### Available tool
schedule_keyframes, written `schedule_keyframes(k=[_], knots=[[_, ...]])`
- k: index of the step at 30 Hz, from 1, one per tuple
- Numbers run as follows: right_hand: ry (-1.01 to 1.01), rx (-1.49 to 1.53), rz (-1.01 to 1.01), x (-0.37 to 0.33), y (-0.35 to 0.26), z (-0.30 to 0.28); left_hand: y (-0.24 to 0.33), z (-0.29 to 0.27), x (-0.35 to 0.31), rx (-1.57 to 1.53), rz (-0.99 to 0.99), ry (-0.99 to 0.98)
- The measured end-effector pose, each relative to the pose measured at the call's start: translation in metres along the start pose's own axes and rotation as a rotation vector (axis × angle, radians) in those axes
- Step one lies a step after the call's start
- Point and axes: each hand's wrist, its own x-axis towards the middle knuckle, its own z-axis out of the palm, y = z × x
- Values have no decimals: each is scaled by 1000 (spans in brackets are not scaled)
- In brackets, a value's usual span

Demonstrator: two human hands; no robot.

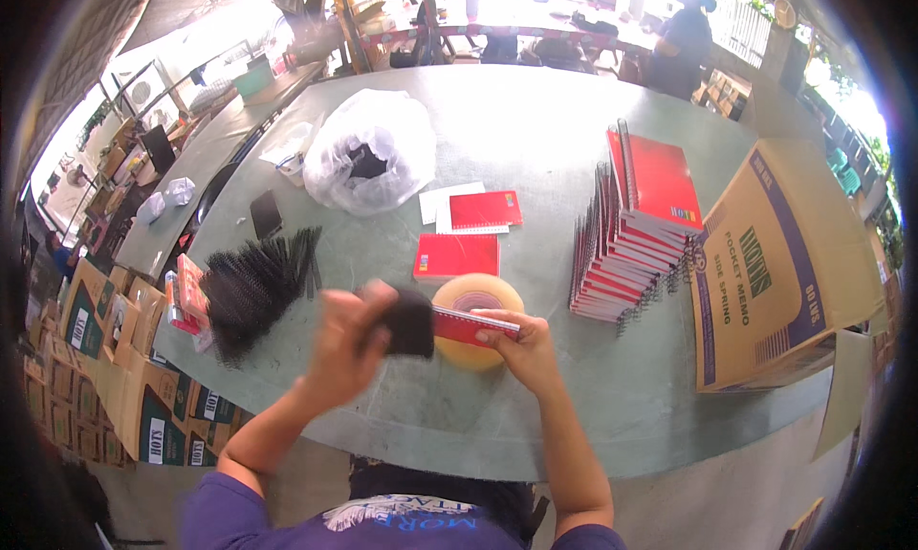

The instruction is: The person repeatedly picks up red notebooks and black spiral bindings from a table, inserts the spirals into the notebook spine, and stacks the finished units. The person uses pliers to adjust the spiral ends and a roll of tape to secure the binding.

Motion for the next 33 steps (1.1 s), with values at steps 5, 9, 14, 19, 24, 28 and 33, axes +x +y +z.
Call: schedule_keyframes(k=[5,9,14,19,24,28,33], knots=[[-18,23,16,-5,-6,8,-9,25,0,37,214,-116],[7,-41,-30,-9,-7,4,5,7,30,-131,53,427],[-25,-57,-12,-7,-6,3,0,34,3,-141,163,-46],[-17,-39,19,-12,-5,6,1,35,14,-63,88,-29],[-62,-44,-13,-12,6,-2,7,24,32,-86,155,119],[-85,-58,-18,-13,1,-1,10,45,18,-216,207,-166],[-120,-61,-36,-15,-2,2,16,45,30,-159,67,-3]])
